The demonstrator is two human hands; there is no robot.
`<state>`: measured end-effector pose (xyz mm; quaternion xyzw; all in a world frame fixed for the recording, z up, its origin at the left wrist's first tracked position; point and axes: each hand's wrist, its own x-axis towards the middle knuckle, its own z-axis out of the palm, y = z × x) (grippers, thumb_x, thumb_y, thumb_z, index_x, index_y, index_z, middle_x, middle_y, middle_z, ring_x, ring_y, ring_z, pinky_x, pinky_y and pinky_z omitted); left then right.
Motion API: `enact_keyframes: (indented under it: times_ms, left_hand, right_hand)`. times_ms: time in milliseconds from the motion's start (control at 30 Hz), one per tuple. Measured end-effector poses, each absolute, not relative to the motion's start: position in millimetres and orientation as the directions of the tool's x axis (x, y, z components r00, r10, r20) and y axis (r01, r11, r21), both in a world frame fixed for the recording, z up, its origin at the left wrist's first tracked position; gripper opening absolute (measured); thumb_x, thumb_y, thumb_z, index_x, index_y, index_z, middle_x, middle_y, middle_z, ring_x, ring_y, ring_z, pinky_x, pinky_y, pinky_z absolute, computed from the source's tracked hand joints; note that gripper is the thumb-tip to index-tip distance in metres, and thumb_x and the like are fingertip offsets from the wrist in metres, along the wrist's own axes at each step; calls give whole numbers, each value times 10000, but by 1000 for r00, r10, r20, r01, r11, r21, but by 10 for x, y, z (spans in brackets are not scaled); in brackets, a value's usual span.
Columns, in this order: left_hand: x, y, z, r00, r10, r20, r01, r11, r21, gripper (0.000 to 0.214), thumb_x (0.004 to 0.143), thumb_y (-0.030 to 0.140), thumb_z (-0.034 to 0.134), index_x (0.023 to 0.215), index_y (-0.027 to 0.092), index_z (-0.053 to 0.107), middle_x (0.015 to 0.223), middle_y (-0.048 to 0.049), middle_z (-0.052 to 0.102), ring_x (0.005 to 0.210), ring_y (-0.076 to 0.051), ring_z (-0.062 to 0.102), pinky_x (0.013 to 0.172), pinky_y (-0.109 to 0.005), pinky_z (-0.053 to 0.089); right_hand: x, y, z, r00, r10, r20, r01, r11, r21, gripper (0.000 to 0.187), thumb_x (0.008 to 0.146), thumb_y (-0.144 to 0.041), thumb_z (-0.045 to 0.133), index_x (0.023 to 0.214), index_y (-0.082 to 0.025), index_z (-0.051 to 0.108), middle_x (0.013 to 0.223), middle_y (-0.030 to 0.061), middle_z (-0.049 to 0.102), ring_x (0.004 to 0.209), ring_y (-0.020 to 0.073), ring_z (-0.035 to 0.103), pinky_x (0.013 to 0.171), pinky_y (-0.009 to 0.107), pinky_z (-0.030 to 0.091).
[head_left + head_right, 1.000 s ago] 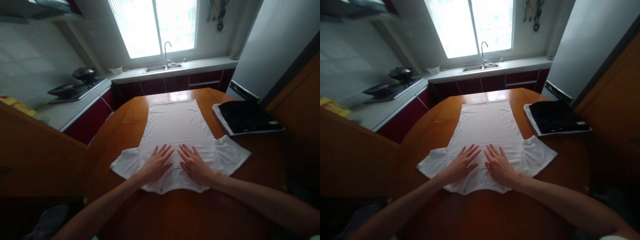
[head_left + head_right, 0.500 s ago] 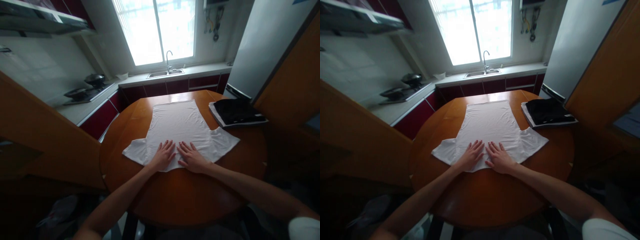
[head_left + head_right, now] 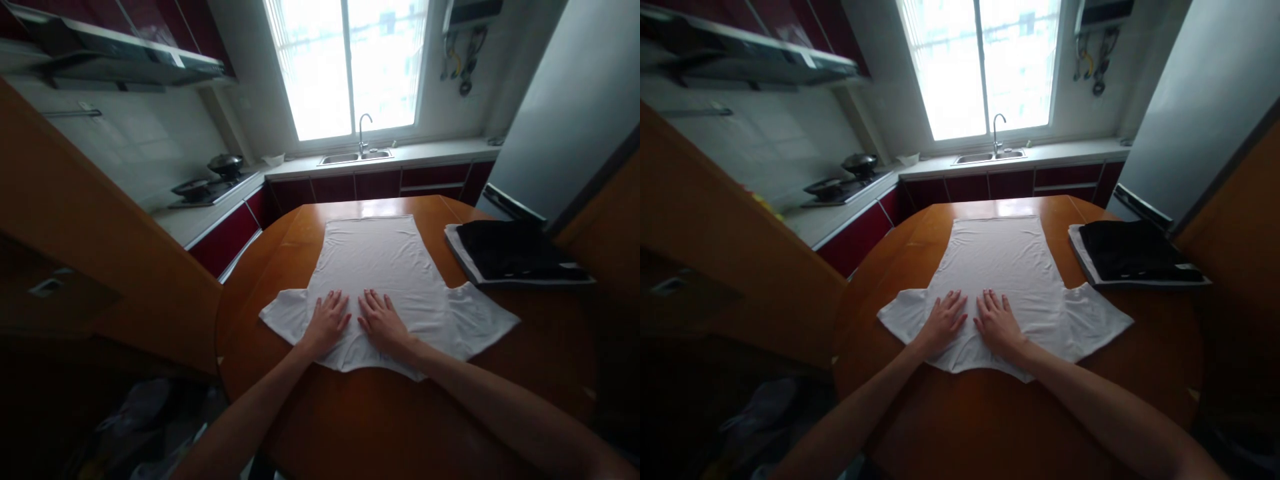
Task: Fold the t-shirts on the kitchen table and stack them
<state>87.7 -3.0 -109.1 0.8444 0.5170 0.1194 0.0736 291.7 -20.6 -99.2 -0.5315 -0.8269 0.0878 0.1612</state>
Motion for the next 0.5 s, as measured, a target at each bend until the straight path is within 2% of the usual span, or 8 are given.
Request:
enact_keyframes:
  times_ms: [100,233,300,367,433,500]
  left_hand:
    - [797,71,-1047,380,909,172,858,-416,302,473,1009,325,430,1462,208,492,1569,-134,433,1478,-285,355,1194,-567,292]
    - [398,327,-882,206,938,278,903,-292,316,435,971,273,466,1385,188,569,1492,-125,522,1408,-252,451,1199,-448,333]
    - [62,428,-814,60,957,284,941,-149,304,439,946,249,484,1364,162,587,1434,-140,567,1354,-251,507,1167,-398,378]
    - [-299,462,-769,-129,961,244,964,64,258,442,923,261,514,1342,149,602,1355,-161,613,1283,-276,565,1115,-403,423]
    - [-606,432,-746,-294,940,173,944,257,208,423,916,337,551,1283,144,631,1257,-173,664,1202,-307,613,1054,-422,457]
    - [-801,368,-741,-394,917,67,905,374,200,422,909,452,573,1176,139,665,1148,-173,711,1117,-320,654,985,-412,487]
  right_hand:
    - [2910,-213,-1073,-374,910,176,850,413,-328,549,1033,-357,369,1518,-106,428,1621,183,312,1523,303,238,1207,554,222]
    - [2932,-233,-1021,-373,890,262,824,448,-348,511,1040,-322,335,1502,-144,462,1619,144,336,1522,271,250,1219,529,223]
    - [2936,-245,-1000,-378,881,285,811,464,-356,496,1037,-306,334,1477,-147,497,1603,141,370,1509,268,285,1218,518,240]
    - [2940,-250,-1003,-370,881,295,807,462,-368,482,1030,-294,342,1451,-152,531,1586,148,399,1493,275,320,1208,529,267]
    - [2949,-244,-1023,-359,880,310,802,461,-380,474,1022,-290,354,1436,-162,546,1573,154,416,1486,284,334,1195,548,289]
    - [2960,-228,-1043,-351,877,327,795,464,-390,464,1016,-287,364,1417,-166,562,1560,157,436,1483,288,337,1187,553,305]
